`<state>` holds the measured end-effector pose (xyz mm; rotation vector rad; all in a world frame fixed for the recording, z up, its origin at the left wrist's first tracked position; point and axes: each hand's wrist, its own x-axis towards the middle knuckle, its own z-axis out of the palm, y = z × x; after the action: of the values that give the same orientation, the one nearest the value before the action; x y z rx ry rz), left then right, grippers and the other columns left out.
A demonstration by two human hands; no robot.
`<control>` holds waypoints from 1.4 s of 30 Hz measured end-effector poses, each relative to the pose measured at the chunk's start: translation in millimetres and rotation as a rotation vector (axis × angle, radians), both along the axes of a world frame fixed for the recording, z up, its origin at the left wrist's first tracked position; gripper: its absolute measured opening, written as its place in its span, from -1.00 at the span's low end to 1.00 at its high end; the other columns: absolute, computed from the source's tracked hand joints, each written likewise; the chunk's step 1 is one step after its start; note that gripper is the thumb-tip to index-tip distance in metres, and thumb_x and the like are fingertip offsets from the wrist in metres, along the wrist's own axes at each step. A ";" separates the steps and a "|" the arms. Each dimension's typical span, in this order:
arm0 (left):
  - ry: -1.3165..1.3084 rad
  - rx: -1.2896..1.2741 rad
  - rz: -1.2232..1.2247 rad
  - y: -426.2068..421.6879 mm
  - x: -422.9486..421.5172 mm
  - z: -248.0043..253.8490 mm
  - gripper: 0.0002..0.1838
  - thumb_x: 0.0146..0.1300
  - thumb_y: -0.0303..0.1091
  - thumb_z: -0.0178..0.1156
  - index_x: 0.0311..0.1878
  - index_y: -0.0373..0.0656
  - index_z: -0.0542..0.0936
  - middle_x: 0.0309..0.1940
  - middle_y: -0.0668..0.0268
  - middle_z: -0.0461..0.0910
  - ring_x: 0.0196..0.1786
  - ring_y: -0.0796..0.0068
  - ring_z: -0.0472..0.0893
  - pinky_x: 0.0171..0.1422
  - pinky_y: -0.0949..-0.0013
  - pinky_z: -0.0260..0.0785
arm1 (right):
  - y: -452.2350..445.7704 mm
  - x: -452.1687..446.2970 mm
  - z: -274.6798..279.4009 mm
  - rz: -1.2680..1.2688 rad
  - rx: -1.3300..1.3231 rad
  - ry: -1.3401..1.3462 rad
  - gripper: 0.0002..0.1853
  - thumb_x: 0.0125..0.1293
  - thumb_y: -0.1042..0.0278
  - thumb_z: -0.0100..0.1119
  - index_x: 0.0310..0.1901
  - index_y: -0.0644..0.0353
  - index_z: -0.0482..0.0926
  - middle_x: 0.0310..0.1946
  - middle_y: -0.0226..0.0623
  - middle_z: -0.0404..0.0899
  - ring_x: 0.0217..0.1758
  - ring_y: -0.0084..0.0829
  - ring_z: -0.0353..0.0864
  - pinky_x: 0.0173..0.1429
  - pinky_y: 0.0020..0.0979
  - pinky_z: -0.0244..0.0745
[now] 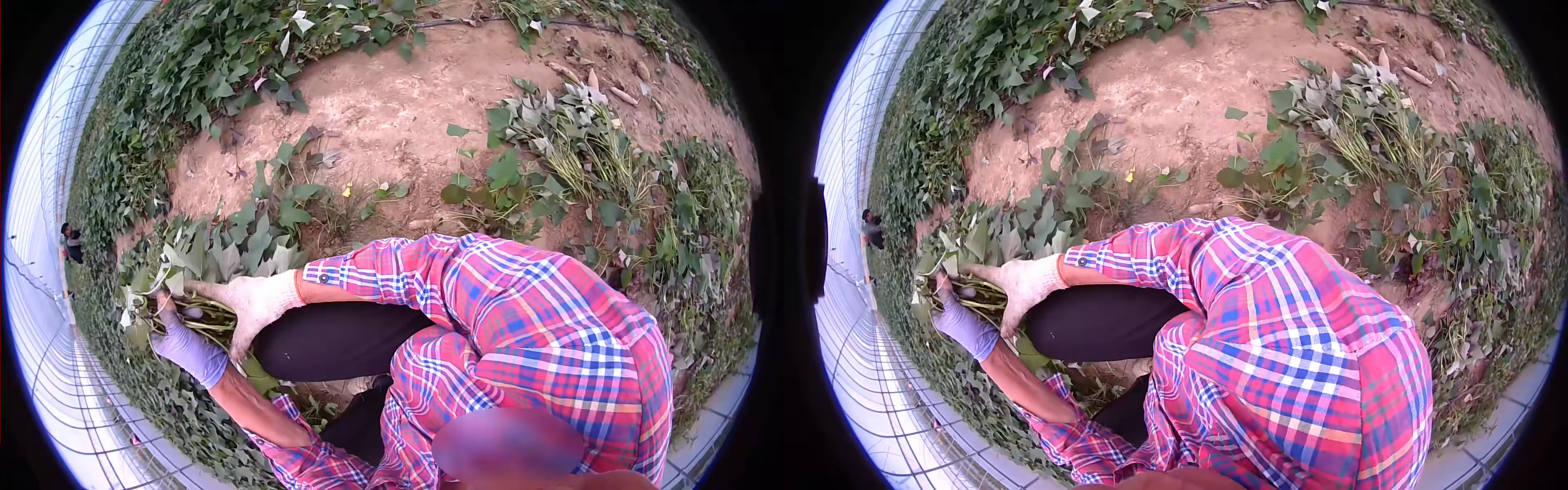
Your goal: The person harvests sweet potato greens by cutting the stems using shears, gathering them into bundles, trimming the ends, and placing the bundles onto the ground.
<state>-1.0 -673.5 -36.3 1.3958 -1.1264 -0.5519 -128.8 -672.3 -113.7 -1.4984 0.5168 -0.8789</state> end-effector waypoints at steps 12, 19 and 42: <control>0.068 0.059 0.028 11.7 -47.2 3.5 -0.78 0.29 -0.22 0.30 -0.25 -0.19 0.59 -0.60 0.43 0.50 -0.61 0.62 0.42 -0.55 0.44 0.30 | 11.8 -8.8 -11.2 -0.296 -0.128 0.008 -0.22 -0.22 0.11 0.49 0.11 0.19 0.45 -0.10 -0.05 0.60 -0.05 -0.02 0.62 0.06 -0.19 0.51; -0.415 -0.112 0.050 -13.4 -32.9 -24.1 -0.69 0.33 -0.18 0.25 -0.25 -0.31 0.58 -0.51 0.31 0.60 -0.61 0.59 0.46 -0.53 0.46 0.31 | 32.9 -67.4 -24.1 -1.002 -0.497 0.212 -0.18 -0.03 0.07 0.44 0.26 0.20 0.31 0.10 -0.05 0.40 0.20 0.00 0.40 0.30 -0.09 0.27; -0.880 -0.518 -1.021 65.4 -197.7 -98.7 -0.65 -0.09 -0.37 0.33 -0.15 -0.12 0.58 -0.18 0.14 0.57 -0.11 0.00 0.54 -0.03 0.05 0.37 | 93.0 -186.5 -68.2 -0.496 0.899 -1.101 -0.74 0.44 0.17 0.03 -0.04 0.13 0.59 -0.21 -0.37 0.67 -0.21 -0.48 0.63 -0.04 -0.41 0.54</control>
<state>-198.7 -608.1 -135.0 0.4805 -2.5149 -0.2626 -315.3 -579.3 -181.9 0.0404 0.3462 -1.4277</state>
